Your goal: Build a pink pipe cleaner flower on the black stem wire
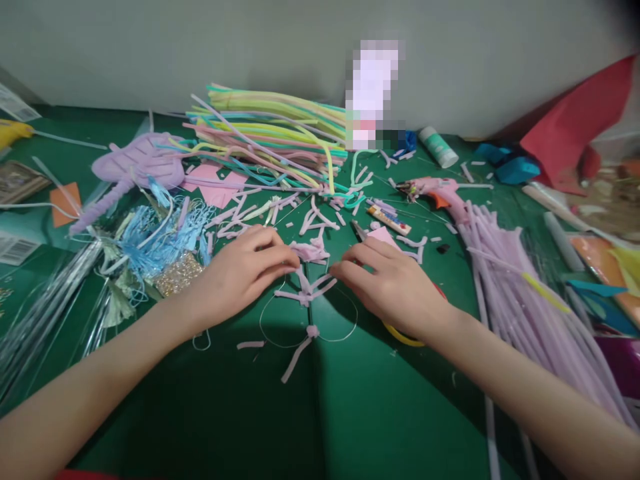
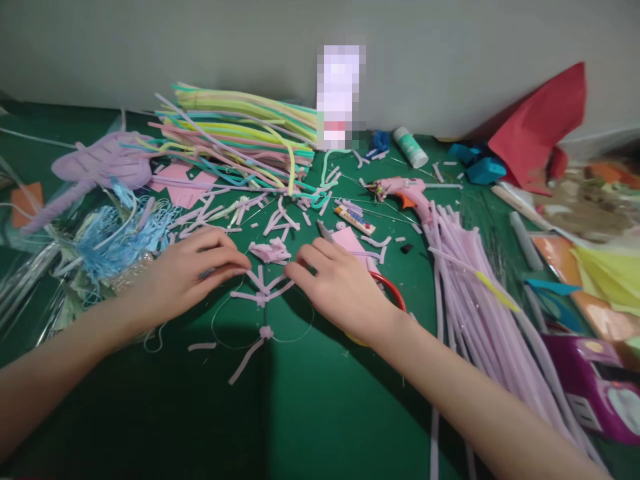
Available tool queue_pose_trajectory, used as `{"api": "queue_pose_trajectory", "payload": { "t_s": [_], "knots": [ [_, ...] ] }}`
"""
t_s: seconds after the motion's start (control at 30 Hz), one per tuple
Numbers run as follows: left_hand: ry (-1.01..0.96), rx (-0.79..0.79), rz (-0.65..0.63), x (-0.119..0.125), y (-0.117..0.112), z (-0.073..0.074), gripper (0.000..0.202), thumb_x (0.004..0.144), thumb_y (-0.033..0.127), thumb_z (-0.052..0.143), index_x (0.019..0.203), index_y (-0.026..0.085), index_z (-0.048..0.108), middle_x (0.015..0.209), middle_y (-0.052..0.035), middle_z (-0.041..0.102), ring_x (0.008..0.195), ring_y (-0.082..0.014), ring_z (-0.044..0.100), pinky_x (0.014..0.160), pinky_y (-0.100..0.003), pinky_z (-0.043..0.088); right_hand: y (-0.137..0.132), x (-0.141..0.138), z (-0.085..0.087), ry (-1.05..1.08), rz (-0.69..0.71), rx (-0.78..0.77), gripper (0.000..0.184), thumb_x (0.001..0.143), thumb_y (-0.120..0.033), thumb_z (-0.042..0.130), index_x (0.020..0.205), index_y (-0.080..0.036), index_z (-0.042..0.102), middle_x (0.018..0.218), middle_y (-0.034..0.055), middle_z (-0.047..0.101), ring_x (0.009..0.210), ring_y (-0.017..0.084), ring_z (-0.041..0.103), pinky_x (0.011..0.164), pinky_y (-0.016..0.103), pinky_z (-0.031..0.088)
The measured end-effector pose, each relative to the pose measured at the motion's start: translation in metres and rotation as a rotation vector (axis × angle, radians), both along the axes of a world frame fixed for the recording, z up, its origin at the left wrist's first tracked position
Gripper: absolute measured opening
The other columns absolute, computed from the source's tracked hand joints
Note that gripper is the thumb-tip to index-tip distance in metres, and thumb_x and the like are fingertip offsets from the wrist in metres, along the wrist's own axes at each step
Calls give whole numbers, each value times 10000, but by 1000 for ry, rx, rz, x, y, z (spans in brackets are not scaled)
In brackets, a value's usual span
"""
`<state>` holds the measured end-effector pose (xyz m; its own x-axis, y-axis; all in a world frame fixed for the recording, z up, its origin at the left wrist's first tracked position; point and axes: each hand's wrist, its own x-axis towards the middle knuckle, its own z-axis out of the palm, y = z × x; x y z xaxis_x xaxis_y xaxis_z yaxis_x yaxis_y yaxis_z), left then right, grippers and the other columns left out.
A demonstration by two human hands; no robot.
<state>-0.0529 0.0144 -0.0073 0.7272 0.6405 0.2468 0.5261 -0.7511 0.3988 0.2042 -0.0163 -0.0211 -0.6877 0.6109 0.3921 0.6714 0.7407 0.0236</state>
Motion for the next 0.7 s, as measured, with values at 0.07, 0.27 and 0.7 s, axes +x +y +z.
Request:
{"api": "queue_pose_trajectory", "payload": {
  "t_s": [0.07,0.27,0.7],
  "knots": [
    [-26,-51,-54,1,2,-7,160,994,210,503,1027,172,655,977,-62,640,935,-185,576,805,-293,457,3,-2,-4,43,21,-43,162,917,-69,531,931,-152,670,811,61,657,746,192,541,674,310,460],
    [-23,-161,-38,-4,0,-18,124,993,222,516,1002,185,634,963,-31,689,938,-169,592,811,-263,456,5,-6,-14,199,129,-235,173,971,-133,477,961,-140,649,862,78,696,808,184,599,727,301,496],
    [-22,-245,-20,-17,-11,-19,181,969,243,527,1005,219,703,989,-57,696,989,-207,616,867,-327,491,-6,-11,-14,217,137,-311,193,970,-97,437,1013,-156,616,897,89,712,848,192,626,742,324,504]
  ]
}}
